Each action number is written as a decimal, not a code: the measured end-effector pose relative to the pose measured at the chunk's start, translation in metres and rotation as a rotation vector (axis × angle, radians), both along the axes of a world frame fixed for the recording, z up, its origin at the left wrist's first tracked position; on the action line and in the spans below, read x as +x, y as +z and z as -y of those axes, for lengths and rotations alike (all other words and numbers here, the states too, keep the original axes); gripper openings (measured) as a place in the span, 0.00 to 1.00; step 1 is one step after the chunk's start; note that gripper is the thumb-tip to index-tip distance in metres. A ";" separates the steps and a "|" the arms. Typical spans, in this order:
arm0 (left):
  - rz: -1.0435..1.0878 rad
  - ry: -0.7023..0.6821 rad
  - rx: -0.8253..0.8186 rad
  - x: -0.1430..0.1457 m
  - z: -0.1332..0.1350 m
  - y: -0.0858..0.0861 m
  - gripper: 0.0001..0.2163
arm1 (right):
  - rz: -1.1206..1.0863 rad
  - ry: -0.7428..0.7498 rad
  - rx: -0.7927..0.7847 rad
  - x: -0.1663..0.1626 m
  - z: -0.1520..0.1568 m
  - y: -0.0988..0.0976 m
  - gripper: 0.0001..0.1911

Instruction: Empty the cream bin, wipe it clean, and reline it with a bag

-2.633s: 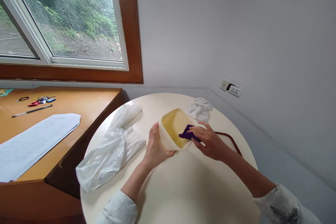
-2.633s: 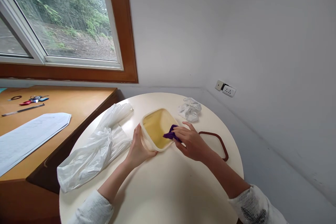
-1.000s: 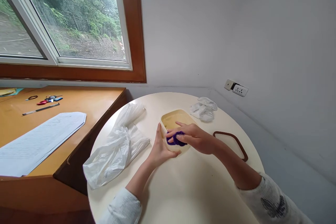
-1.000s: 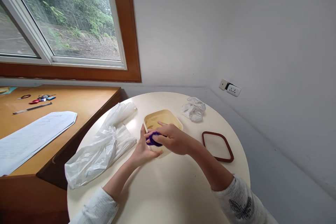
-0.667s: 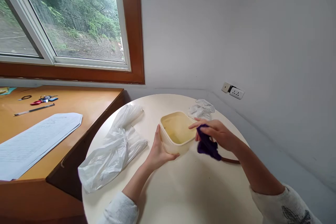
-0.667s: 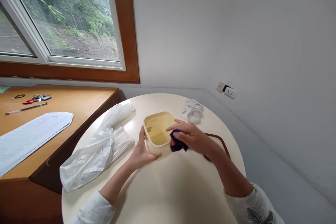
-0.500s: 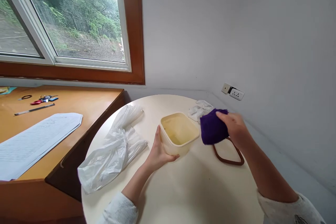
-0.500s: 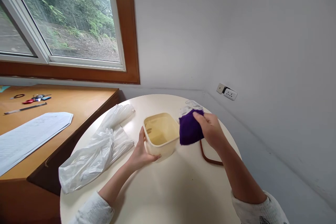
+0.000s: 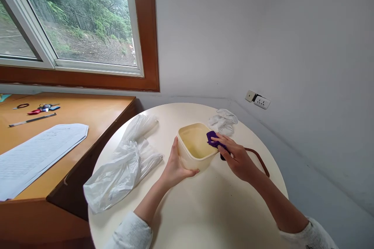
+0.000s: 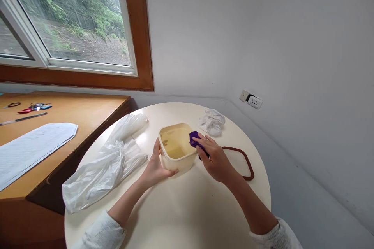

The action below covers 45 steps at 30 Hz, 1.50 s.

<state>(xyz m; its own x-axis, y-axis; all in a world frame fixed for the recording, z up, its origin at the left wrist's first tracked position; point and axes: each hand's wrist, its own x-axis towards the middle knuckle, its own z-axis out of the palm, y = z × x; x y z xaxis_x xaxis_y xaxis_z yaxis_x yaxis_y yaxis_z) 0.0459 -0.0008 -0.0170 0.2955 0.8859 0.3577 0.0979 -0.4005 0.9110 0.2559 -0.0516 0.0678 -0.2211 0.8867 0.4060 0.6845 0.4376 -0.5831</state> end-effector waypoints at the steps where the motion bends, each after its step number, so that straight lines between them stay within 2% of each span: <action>1: 0.006 0.000 -0.004 0.000 0.000 0.000 0.57 | -0.038 -0.018 0.006 -0.001 0.003 -0.003 0.18; 4: 0.007 0.004 -0.022 0.001 0.000 0.000 0.57 | -0.187 -0.077 -0.007 -0.003 0.010 -0.008 0.18; 7: 0.003 0.014 -0.040 0.000 0.001 0.001 0.58 | -0.428 -0.169 -0.153 -0.004 0.015 -0.008 0.20; 10: 0.024 0.018 -0.044 0.000 0.000 0.002 0.57 | -0.791 -0.267 -0.298 -0.003 0.017 -0.005 0.18; 14: 0.079 0.035 -0.069 0.000 -0.002 0.005 0.56 | -1.237 -0.390 -0.304 -0.001 0.014 -0.001 0.09; 17: 0.134 0.017 -0.087 0.000 -0.002 0.007 0.55 | -1.383 -0.457 -0.309 0.004 0.009 -0.002 0.06; 21: 0.138 0.033 -0.079 0.000 -0.002 0.008 0.55 | -1.485 -0.462 -0.336 0.015 0.005 -0.010 0.05; 27: 0.084 0.156 -0.045 0.001 -0.003 0.003 0.54 | -1.424 -0.501 -0.233 0.044 0.005 -0.032 0.06; 31: 0.088 0.223 -0.047 0.002 -0.005 -0.002 0.55 | -1.396 -0.683 0.026 0.076 -0.002 -0.045 0.07; 33: 0.083 0.259 -0.046 0.003 -0.007 -0.004 0.56 | -1.145 -0.814 0.095 0.089 -0.006 -0.053 0.09; 35: 0.076 0.288 -0.053 0.004 -0.008 -0.004 0.56 | -0.802 -0.883 0.035 0.097 -0.009 -0.063 0.16; 37: 0.079 0.303 -0.060 0.005 -0.008 -0.004 0.56 | -0.561 -0.846 -0.073 0.097 -0.010 -0.076 0.19; 40: 0.107 0.287 -0.044 0.007 -0.007 -0.001 0.55 | -0.431 -0.690 -0.177 0.087 -0.011 -0.097 0.16; 43: 0.120 0.287 -0.036 0.009 -0.008 0.001 0.53 | -0.166 -0.565 -0.228 0.078 -0.011 -0.117 0.20; 45: 0.105 0.304 -0.029 0.011 -0.011 0.002 0.52 | 0.037 -0.549 -0.223 0.076 -0.011 -0.127 0.21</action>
<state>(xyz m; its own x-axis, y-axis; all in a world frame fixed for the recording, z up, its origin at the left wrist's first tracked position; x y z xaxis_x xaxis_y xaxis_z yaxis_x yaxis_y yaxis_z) 0.0569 0.0099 -0.0152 -0.0212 0.9381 0.3457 0.1143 -0.3413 0.9330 0.3317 -0.0404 -0.0593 0.2841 0.9382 0.1974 0.7976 -0.1171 -0.5917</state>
